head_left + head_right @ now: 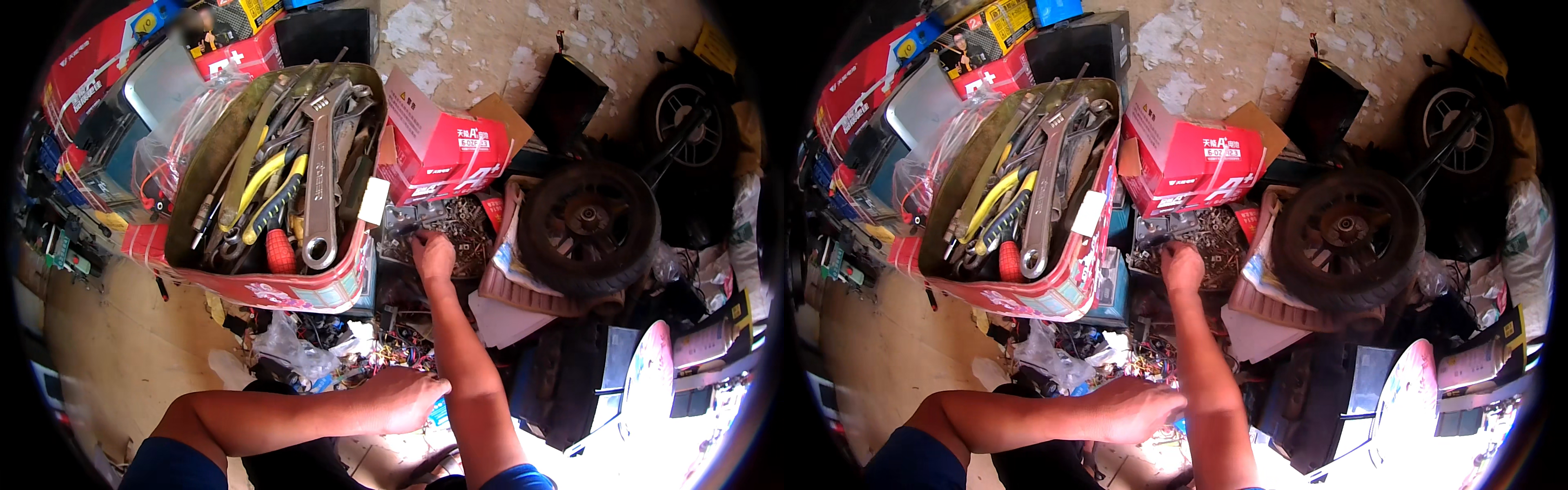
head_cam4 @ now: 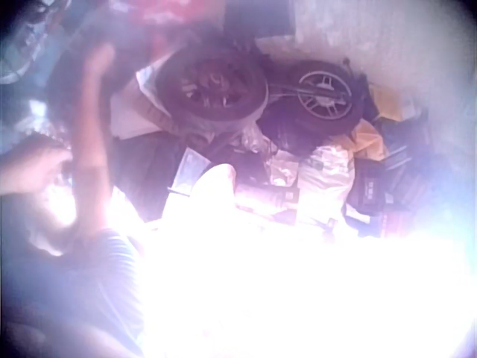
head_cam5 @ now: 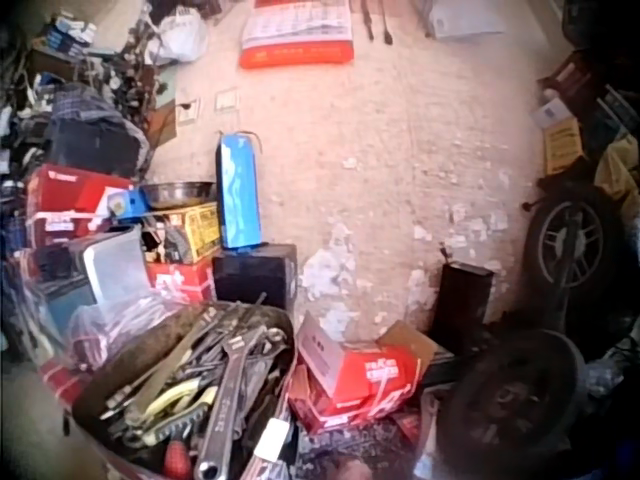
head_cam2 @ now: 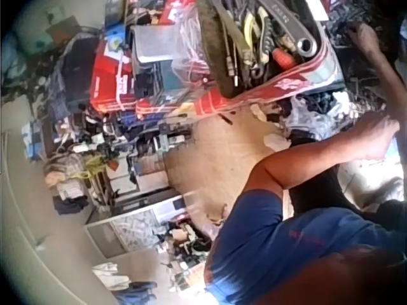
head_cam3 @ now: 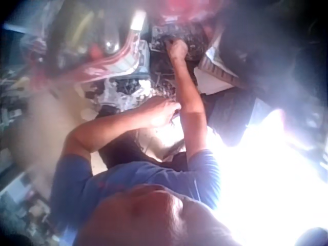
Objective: The person picks up and sorts small metal components from a cluttered workspace, holding several at once and then placing some back into a bin filled with screws and fasteners.
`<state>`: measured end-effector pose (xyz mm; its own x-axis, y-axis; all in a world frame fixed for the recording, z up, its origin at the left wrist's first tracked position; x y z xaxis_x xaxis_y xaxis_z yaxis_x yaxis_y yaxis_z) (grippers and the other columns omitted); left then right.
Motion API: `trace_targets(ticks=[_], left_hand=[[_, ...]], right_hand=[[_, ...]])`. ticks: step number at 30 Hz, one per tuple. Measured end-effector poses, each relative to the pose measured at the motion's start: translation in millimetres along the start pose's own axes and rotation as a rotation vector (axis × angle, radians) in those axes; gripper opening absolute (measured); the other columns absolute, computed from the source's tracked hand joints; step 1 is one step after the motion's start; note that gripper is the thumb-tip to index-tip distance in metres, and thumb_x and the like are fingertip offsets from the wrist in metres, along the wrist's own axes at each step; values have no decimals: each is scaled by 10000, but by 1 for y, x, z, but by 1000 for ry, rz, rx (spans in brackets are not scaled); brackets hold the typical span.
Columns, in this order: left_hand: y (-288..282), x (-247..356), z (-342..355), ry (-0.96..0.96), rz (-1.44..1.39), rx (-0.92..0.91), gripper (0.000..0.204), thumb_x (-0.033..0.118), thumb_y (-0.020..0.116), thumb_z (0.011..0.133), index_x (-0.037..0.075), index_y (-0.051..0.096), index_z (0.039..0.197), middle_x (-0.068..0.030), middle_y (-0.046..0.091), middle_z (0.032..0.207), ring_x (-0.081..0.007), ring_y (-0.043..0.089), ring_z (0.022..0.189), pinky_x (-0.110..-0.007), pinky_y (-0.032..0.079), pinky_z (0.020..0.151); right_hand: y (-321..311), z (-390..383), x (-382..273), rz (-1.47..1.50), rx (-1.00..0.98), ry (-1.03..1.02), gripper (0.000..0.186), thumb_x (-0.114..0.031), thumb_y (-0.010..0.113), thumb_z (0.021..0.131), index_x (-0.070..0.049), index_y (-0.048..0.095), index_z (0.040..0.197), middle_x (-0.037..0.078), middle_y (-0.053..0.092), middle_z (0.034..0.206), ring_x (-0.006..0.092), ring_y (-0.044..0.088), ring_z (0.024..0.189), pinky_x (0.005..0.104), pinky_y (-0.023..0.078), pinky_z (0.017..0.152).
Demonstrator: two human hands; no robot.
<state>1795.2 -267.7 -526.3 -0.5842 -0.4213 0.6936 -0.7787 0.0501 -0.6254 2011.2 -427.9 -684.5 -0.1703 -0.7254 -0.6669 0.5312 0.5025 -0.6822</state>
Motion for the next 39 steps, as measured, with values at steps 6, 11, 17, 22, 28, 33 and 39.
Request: trace_targets(ticks=[6, 11, 17, 22, 28, 33, 39], left_hand=[[-8, -22, -2, -66, -100, 177, 292, 97, 535, 950, 46, 617, 1226, -173, 712, 1052, -360, 705, 961, -455, 556, 827], [-44, -37, -10, -120, -474, 515, 252, 37, 481, 1001, 34, 623, 1209, -47, 659, 894, -131, 646, 784, -287, 531, 699], [-62, -62, -15, -66, -1031, 821, 238, 66, 523, 1050, 30, 575, 1280, -2, 579, 803, -53, 534, 657, -206, 451, 578], [-69, -51, -19, 45, -1078, 873, 334, 82, 584, 1028, 32, 573, 1358, 4, 634, 852, -29, 521, 639, -193, 442, 541], [-67, -49, -18, 73, -1097, 786, 257, 96, 631, 1013, 18, 647, 1257, -2, 636, 863, -37, 542, 685, -188, 427, 567], [-56, -56, -13, 58, -1081, 718, 138, 79, 642, 1000, 15, 651, 1122, -5, 655, 818, -27, 548, 625, -189, 429, 517], [-55, -37, -10, 48, -1080, 632, 104, 67, 658, 986, 26, 642, 1080, -37, 672, 871, -69, 614, 665, -185, 454, 513]], right_hand=[[-23, -14, -7, 231, 43, 155, 190, -209, 732, 851, -30, 764, 904, 163, 735, 879, 297, 714, 780, 382, 561, 743], [-64, -65, -31, 1372, -207, 289, 139, -100, 690, 960, -3, 709, 1058, 61, 731, 913, 92, 634, 695, 213, 464, 582], [-110, -98, -65, 1744, -368, 91, 156, -64, 720, 927, -6, 700, 1071, 143, 727, 1031, 135, 683, 748, 220, 529, 602], [-126, -109, -86, 1629, -563, 49, 152, -50, 736, 907, 22, 712, 1039, 127, 740, 918, 138, 694, 728, 225, 546, 610], [-131, -113, -86, 1583, -670, 26, 192, -43, 749, 895, 46, 719, 1062, 106, 742, 893, 125, 686, 730, 245, 564, 664], [-129, -124, -84, 1472, -861, 20, 208, -27, 746, 897, 40, 722, 1092, 91, 737, 905, 125, 689, 753, 254, 572, 682], [-111, -139, -67, 1720, -750, 72, 162, -101, 768, 892, 32, 738, 980, 107, 731, 865, 153, 682, 721, 277, 565, 660]])
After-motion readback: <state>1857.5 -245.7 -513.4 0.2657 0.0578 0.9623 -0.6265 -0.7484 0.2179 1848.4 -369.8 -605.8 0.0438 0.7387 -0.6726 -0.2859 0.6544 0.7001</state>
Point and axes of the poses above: each hand's wrist, its own z-axis towards the middle knuckle, its own y-axis out of the palm, x = y × z, the point moved 7 cm from there along z, towards the middle knuckle
